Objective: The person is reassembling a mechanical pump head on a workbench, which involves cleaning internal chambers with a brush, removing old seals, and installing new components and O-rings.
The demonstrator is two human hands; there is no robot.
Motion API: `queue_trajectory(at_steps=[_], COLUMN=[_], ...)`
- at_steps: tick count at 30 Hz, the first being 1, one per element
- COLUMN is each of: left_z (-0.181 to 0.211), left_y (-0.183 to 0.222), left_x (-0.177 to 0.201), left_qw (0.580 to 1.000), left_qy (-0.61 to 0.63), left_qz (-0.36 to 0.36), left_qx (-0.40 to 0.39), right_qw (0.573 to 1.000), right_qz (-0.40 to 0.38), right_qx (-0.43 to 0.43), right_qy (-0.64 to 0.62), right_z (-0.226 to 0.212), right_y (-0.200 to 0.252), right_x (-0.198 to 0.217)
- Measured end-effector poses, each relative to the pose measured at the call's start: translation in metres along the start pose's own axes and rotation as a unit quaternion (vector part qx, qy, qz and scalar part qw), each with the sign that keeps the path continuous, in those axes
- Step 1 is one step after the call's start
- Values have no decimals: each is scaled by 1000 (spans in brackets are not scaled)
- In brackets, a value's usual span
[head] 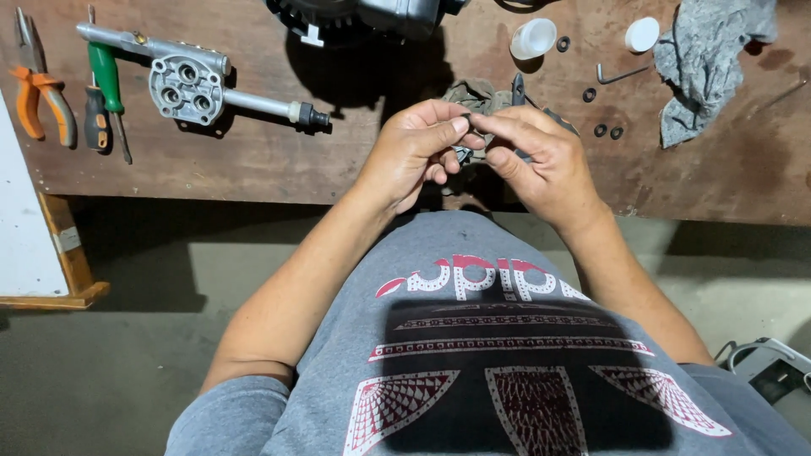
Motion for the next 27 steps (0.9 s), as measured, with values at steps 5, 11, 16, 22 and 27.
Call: queue_trajectory(at_steps=[5, 11, 16, 22, 27], left_z=[-18, -16, -3, -1, -9], left_y=[-11, -8, -2, -1, -4], left_x=[19, 14, 8, 6, 12], left_qw=[1000, 1000, 1000, 999, 998], left_qy=[-12, 22, 3, 10, 29], left_qz=[17, 16, 12, 36, 32], left_qx=[-16, -14, -17, 10, 41], right_qw=[998, 996, 996, 988, 987], right_qz=[11, 15, 16, -2, 0], right_qx=[33, 43, 33, 65, 73], right_qy=[47, 75, 82, 142, 146], right_z=[-6, -8, -3, -4, -3], right_y=[-4, 0, 0, 1, 4], right_x=[0, 1, -4, -4, -4])
Point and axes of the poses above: each hand's wrist, its own y-axis away from the middle knuckle, its own x-axis out of the back of the hand, z = x × y, the point moved 6 cm from there along -y, towards the middle knuckle
